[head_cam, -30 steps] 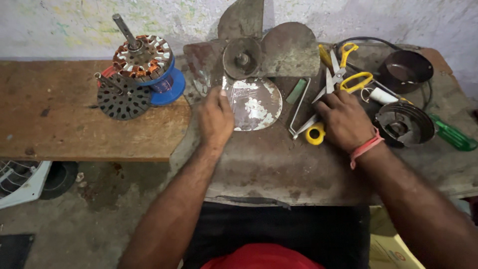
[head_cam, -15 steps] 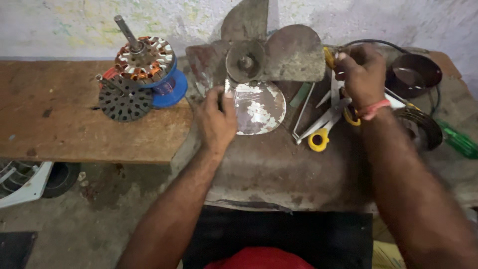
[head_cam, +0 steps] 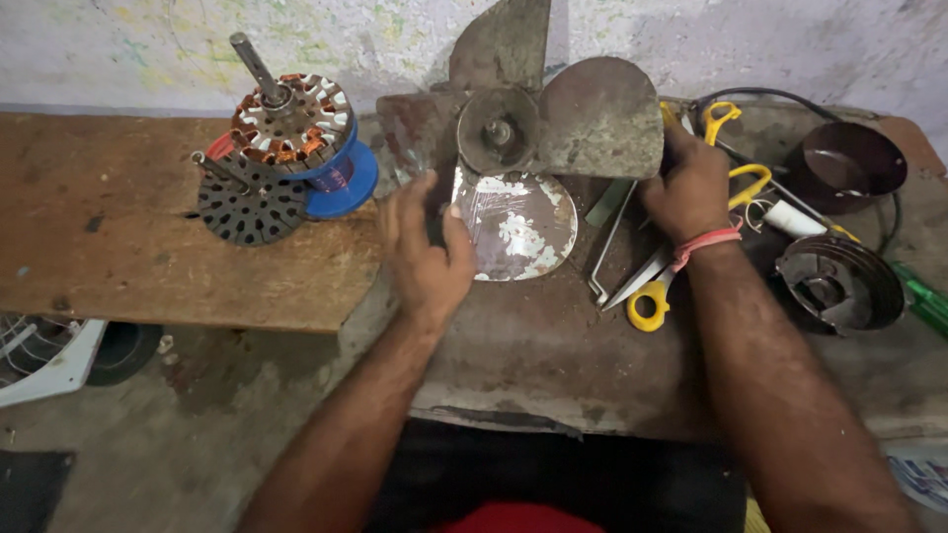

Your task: The person uses a yellow-handled brush to scrub the surface of a metal ceiling fan blade resting on a workbench. The person repeatedly scrubs different sections of the blade, occasionally repositioning it to access different areas.

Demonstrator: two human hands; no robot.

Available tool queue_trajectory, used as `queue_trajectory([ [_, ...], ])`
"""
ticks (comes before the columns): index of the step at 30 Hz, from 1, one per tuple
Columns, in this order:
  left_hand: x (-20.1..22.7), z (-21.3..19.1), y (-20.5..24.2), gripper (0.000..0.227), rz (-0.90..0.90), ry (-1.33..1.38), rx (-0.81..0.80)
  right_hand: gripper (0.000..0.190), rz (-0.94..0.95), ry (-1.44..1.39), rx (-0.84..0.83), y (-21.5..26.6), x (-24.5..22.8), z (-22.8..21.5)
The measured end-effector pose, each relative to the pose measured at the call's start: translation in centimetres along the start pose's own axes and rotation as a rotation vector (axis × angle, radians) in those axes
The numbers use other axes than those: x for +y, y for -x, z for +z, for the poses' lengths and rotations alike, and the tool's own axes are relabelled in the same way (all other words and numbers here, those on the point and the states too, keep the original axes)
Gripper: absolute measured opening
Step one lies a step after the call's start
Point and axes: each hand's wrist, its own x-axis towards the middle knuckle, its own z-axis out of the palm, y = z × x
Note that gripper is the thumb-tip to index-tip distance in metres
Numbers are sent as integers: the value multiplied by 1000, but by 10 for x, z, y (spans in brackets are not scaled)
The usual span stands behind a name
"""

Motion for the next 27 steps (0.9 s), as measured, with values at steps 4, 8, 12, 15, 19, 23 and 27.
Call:
queue_trajectory([
  [4,-30,-9,-4,32,-505,514,235,44,-6,0,-6,-2,-1,0],
  [8,-102,-36,-42,49,-1188,915,375,34,36,-4,-39,-2,0,3],
  [12,-140,-40,-66,69,-1442,946,217,35,69,-24,-38,0,-2,0],
  [15,-147,-33,-66,68,-1442,935,143,34,52,-27,-32,0,3,3],
  [19,-163,-29,-81,59,-1446,926,142,29,58,-2,-37,5,16,6],
  [23,-181,-23,-88,47,-1395,1203,200,25,53,0,-75,5,24,12],
  [27,-167,-19,-91,41,-1123,1466,141,24,35,95,-69,4,32,16],
])
